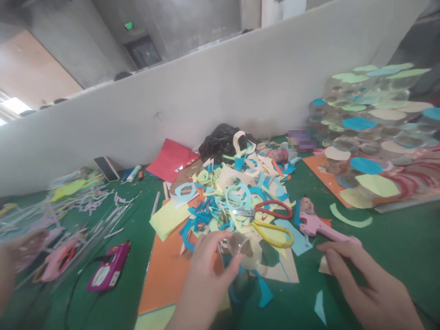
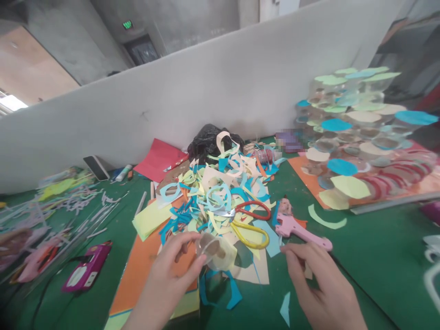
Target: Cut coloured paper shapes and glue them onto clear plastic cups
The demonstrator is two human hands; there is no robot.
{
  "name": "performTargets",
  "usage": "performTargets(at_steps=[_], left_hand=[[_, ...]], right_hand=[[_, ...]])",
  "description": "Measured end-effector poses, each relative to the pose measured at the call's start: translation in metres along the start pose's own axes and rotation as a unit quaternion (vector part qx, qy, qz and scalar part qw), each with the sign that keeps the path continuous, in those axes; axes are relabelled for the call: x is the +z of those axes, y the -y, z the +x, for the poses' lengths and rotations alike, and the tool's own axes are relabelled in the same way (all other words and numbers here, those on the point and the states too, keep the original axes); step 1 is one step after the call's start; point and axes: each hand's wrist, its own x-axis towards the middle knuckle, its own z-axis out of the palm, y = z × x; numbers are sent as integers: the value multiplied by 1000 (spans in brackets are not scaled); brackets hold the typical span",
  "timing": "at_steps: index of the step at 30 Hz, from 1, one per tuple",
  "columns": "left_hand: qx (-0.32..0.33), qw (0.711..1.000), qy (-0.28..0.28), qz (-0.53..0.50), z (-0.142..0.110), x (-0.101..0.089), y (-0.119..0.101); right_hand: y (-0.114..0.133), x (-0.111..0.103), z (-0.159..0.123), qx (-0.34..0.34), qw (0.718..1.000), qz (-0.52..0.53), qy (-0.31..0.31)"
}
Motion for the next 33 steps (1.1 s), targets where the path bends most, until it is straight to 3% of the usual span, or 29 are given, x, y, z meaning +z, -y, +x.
performTargets(at_steps=[9, 16, 22, 25, 30, 31, 33], left_hand=[[111, 991, -4, 79, -8, 3, -4], [225, 959, -58, 162, -12, 7, -7], [256, 940, -137, 181, -17, 7, -1], [207, 943, -206, 159, -11, 3, 6], [-71, 960, -267, 35, 22, -7, 20], [-111, 956, -270, 4, 33, -8, 25], [-130, 953, -267, -62, 60, -12, 42]], right_hand=[[2, -1, -4, 7, 1000, 3, 10], [4, 6, -13, -11, 999, 31, 28], [-5, 29, -27, -50, 998, 27, 35], [-6, 41, -32, -89, 996, 11, 29], [-6, 52, -35, -149, 988, 17, 19], [-7, 53, -35, -147, 989, 19, 16], [-9, 54, -35, -139, 990, 20, 11]])
